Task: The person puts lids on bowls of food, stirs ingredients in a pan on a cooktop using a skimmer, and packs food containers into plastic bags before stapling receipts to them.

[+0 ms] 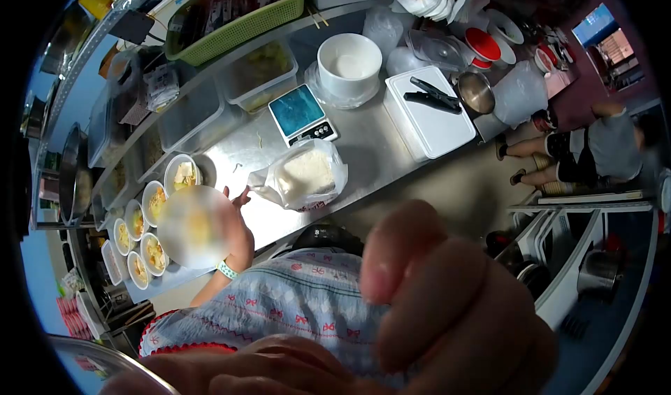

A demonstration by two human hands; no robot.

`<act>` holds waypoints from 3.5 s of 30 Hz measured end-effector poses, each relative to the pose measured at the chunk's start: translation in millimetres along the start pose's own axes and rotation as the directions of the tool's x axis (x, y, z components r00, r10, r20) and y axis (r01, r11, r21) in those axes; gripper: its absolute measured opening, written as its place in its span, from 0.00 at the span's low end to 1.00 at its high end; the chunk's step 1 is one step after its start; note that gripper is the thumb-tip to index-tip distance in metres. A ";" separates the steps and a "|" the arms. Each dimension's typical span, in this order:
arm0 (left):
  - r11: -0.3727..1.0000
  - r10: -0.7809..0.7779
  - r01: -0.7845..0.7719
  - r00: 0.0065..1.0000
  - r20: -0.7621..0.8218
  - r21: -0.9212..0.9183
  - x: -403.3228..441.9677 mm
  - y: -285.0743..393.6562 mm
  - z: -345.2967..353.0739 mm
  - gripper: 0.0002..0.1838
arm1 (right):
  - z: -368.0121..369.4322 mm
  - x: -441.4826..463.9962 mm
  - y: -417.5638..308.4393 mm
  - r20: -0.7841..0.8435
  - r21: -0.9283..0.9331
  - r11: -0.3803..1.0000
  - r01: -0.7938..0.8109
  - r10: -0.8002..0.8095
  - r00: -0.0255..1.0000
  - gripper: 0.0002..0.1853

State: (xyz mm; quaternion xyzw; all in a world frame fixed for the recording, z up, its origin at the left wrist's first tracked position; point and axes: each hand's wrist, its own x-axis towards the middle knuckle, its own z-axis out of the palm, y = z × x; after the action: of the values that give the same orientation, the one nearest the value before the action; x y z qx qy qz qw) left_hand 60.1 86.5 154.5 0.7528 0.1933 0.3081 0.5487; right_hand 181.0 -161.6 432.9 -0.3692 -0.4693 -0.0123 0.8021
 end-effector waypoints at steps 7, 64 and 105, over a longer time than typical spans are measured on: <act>0.997 0.062 -0.069 0.982 0.180 0.034 -0.9 -11.7 -22.4 0.07 | -97.9 -57.0 17.7 0.322 0.429 0.874 -0.229 0.089 0.942 0.07; 0.918 -0.010 0.199 0.877 -0.480 0.344 -35.7 -0.1 91.7 0.29 | -173.3 -173.7 126.5 0.275 -0.554 0.821 -0.139 0.338 0.900 0.09; 0.899 -0.347 0.311 0.935 -0.068 -0.307 23.5 4.7 51.1 0.17 | -125.3 -98.9 283.4 0.148 -0.453 0.367 -0.812 0.930 0.338 0.09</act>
State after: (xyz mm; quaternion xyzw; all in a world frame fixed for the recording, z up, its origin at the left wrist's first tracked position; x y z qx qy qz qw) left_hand 111.8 63.7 154.2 0.6001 0.3033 0.2809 0.6848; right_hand 322.7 -63.5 157.1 -0.6747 -0.3309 0.4252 0.5045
